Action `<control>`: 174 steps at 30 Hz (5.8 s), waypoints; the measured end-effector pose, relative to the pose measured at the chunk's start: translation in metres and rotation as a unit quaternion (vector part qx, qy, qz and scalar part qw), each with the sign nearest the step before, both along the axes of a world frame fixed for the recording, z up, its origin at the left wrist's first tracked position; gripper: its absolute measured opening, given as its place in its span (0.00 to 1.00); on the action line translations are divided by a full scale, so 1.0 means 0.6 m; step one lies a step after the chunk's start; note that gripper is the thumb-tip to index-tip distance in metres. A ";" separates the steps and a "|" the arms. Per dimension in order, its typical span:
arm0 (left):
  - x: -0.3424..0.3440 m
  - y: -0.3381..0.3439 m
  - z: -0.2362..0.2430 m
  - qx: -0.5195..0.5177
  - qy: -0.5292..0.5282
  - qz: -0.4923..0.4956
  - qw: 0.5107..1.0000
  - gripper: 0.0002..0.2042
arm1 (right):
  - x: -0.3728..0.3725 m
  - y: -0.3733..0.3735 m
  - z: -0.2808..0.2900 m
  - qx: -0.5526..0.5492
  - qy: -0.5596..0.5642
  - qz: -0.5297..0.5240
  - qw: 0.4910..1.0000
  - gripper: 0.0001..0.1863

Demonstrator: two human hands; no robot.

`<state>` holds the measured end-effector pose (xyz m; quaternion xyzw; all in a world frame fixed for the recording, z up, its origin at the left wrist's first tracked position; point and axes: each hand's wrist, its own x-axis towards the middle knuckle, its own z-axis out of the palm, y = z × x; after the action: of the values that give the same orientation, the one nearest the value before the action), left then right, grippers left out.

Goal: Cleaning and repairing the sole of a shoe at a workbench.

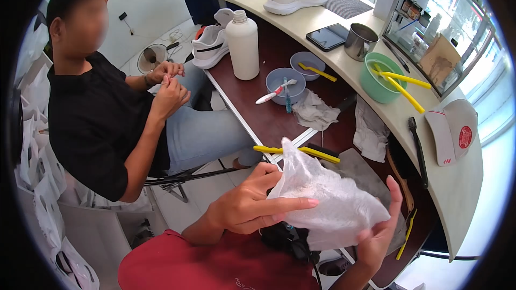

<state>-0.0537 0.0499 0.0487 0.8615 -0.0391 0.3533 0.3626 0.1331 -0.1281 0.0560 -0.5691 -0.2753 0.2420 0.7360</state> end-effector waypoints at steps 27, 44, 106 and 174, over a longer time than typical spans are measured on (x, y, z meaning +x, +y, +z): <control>-0.014 0.015 -0.046 -0.304 0.034 0.074 0.949 0.18 | 0.016 -0.020 -0.020 -0.181 -0.262 -0.020 0.948 0.10; -0.028 0.010 0.000 -0.120 -0.172 0.211 0.955 0.42 | -0.072 0.098 0.023 0.072 -0.367 0.136 0.917 0.18; -0.069 0.065 -0.022 -0.356 0.012 0.023 0.934 0.10 | 0.159 0.325 -0.115 -0.502 -0.507 0.221 0.666 0.15; 0.020 -0.030 0.163 0.078 -0.344 0.008 0.936 0.17 | -0.062 0.088 -0.003 0.160 -0.154 -0.085 0.971 0.11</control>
<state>-0.0417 0.0322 0.1463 0.7130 -0.1823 0.6268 0.2558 0.0960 -0.0754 0.0544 -0.4956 -0.3711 0.0404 0.7842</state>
